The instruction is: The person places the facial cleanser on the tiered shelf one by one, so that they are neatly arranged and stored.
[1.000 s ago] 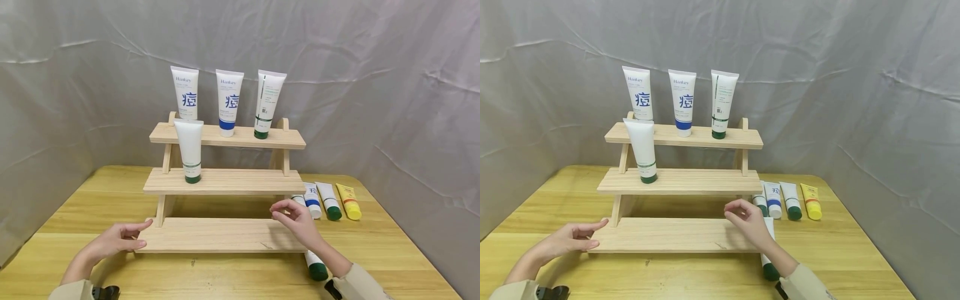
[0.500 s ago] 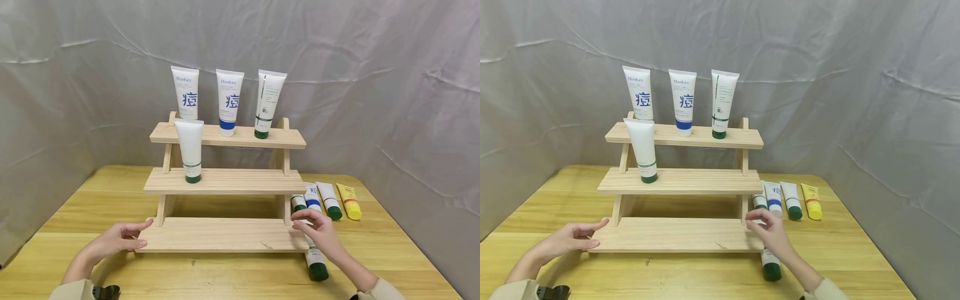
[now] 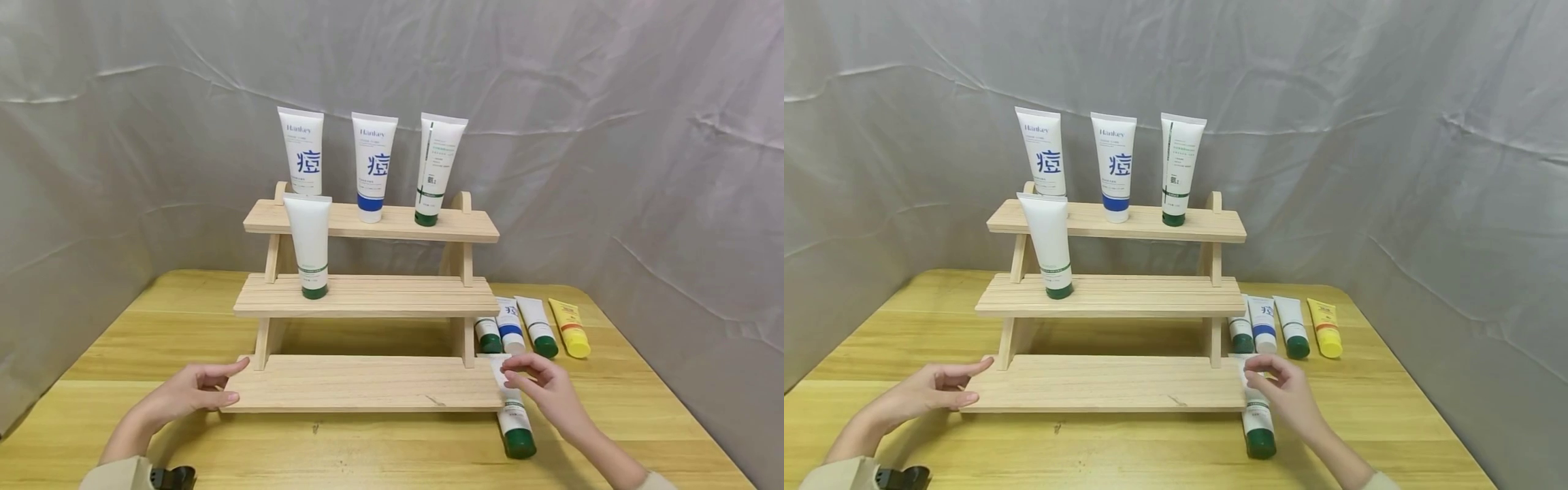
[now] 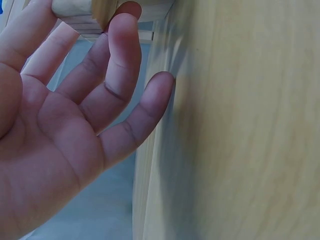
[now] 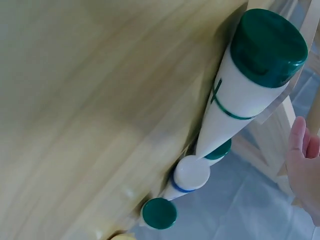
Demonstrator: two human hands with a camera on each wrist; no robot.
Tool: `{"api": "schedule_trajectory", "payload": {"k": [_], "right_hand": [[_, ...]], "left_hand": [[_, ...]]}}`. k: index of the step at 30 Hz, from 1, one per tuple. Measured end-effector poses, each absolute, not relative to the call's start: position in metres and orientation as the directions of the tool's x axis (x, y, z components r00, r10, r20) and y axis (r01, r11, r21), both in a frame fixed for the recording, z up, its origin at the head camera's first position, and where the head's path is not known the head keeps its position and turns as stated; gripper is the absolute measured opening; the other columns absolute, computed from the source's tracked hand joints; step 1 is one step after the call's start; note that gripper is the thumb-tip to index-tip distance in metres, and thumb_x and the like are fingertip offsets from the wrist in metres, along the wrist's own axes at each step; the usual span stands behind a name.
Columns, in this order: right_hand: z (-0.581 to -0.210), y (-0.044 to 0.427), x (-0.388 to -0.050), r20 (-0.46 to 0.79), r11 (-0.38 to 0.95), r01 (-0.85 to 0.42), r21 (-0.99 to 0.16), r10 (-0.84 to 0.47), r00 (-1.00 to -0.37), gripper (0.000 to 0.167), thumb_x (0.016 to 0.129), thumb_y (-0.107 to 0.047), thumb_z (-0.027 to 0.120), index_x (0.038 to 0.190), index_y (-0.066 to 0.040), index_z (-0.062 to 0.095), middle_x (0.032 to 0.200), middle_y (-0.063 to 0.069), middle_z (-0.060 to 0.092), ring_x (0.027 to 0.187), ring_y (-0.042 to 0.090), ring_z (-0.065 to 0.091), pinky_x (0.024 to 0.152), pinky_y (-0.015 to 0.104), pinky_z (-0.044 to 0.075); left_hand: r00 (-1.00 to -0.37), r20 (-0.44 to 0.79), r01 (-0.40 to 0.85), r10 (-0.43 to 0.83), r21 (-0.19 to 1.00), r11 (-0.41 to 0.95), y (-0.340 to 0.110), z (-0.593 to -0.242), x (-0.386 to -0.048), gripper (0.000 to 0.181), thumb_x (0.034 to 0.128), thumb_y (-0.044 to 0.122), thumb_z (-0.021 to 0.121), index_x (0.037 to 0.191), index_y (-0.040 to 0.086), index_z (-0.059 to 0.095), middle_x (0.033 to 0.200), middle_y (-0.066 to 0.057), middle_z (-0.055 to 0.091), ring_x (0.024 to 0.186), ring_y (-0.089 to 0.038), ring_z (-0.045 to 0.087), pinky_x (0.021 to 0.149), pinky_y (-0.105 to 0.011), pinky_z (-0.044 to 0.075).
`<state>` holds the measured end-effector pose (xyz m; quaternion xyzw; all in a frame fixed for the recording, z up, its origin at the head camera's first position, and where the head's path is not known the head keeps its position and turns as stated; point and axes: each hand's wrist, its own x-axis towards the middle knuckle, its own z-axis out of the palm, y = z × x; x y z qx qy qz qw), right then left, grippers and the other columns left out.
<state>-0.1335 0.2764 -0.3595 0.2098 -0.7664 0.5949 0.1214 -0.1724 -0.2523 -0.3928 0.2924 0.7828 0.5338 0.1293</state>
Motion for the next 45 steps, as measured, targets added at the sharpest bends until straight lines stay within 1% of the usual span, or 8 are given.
{"api": "schedule_trajectory", "payload": {"k": [3, 8, 13, 16, 21, 25, 33, 45], "right_hand": [[-0.362, 0.283, -0.132, 0.408, 0.231, -0.434, -0.871, -0.154, -0.900, 0.015, 0.083, 0.012, 0.052, 0.096, 0.020, 0.050, 0.090, 0.004, 0.061, 0.083, 0.009, 0.059, 0.065, 0.025, 0.050], [-0.368, 0.293, -0.129, 0.356, 0.366, -0.371, -0.854, -0.110, -0.928, 0.017, 0.082, 0.010, 0.057, 0.096, 0.018, 0.053, 0.089, -0.001, 0.062, 0.082, 0.006, 0.057, 0.065, 0.022, 0.049], [-0.374, 0.301, -0.130, 0.305, 0.478, -0.303, -0.824, -0.076, -0.949, 0.021, 0.081, 0.004, 0.061, 0.099, 0.013, 0.056, 0.090, 0.011, 0.061, 0.079, 0.007, 0.056, 0.064, 0.023, 0.048], [-0.376, 0.306, -0.132, 0.287, 0.532, -0.291, -0.795, -0.093, -0.953, 0.023, 0.081, 0.002, 0.062, 0.101, 0.011, 0.057, 0.092, 0.017, 0.060, 0.080, 0.007, 0.056, 0.066, 0.022, 0.047], [-0.377, 0.313, -0.135, 0.145, 0.489, -0.220, -0.844, -0.185, -0.972, 0.034, 0.084, -0.002, 0.059, 0.112, 0.014, 0.048, 0.103, 0.028, 0.052, 0.083, 0.011, 0.054, 0.064, 0.030, 0.050], [-0.375, 0.315, -0.137, 0.020, 0.469, -0.122, -0.875, -0.218, -0.976, 0.044, 0.085, -0.007, 0.059, 0.120, 0.013, 0.041, 0.110, 0.033, 0.045, 0.088, 0.023, 0.054, 0.061, 0.035, 0.050], [-0.371, 0.313, -0.141, -0.083, 0.521, -0.071, -0.851, -0.267, -0.960, 0.055, 0.085, -0.015, 0.061, 0.129, 0.008, 0.036, 0.111, 0.031, 0.043, 0.081, 0.026, 0.055, 0.052, 0.036, 0.048], [-0.376, 0.308, -0.145, -0.179, 0.573, 0.008, -0.820, -0.243, -0.953, 0.068, 0.081, -0.020, 0.067, 0.134, 0.002, 0.031, 0.112, 0.032, 0.043, 0.079, 0.028, 0.055, 0.053, 0.038, 0.048]], "left_hand": [[-0.802, 0.100, 0.315, 0.589, 0.908, 0.275, -0.252, -0.392, -0.172, 0.051, 0.0871, 0.003, 0.055, 0.126, -0.018, 0.030, 0.092, -0.003, 0.064, 0.076, -0.005, 0.054, 0.061, -0.024, 0.045], [-0.807, 0.094, 0.305, 0.583, 0.912, 0.275, -0.252, -0.392, -0.172, 0.051, 0.0869, 0.003, 0.056, 0.128, -0.015, 0.031, 0.093, -0.003, 0.064, 0.076, -0.006, 0.055, 0.061, -0.024, 0.045], [-0.802, 0.107, 0.312, 0.588, 0.914, 0.259, -0.253, -0.392, -0.172, 0.049, 0.0872, 0.003, 0.055, 0.132, -0.001, 0.037, 0.092, -0.003, 0.063, 0.074, -0.005, 0.053, 0.059, -0.024, 0.044], [-0.804, 0.101, 0.311, 0.585, 0.911, 0.270, -0.253, -0.391, -0.171, 0.050, 0.0872, 0.004, 0.055, 0.132, -0.006, 0.035, 0.088, -0.001, 0.063, 0.071, -0.004, 0.051, 0.057, -0.024, 0.043], [-0.811, 0.102, 0.322, 0.576, 0.900, 0.294, -0.251, -0.391, -0.169, 0.051, 0.0866, 0.005, 0.057, 0.126, -0.017, 0.032, 0.078, 0.003, 0.059, 0.065, -0.003, 0.049, 0.054, -0.025, 0.042], [-0.812, 0.103, 0.325, 0.574, 0.898, 0.298, -0.251, -0.391, -0.168, 0.051, 0.0864, 0.005, 0.057, 0.126, -0.016, 0.033, 0.077, 0.004, 0.058, 0.065, -0.003, 0.049, 0.054, -0.025, 0.042], [-0.815, 0.095, 0.320, 0.571, 0.896, 0.309, -0.251, -0.390, -0.168, 0.052, 0.0865, 0.005, 0.057, 0.125, -0.017, 0.032, 0.077, 0.004, 0.058, 0.065, -0.003, 0.049, 0.054, -0.026, 0.042], [-0.815, 0.089, 0.308, 0.572, 0.904, 0.298, -0.250, -0.390, -0.169, 0.051, 0.0866, 0.005, 0.057, 0.126, -0.017, 0.032, 0.080, 0.004, 0.059, 0.066, -0.004, 0.049, 0.054, -0.025, 0.042]]}}
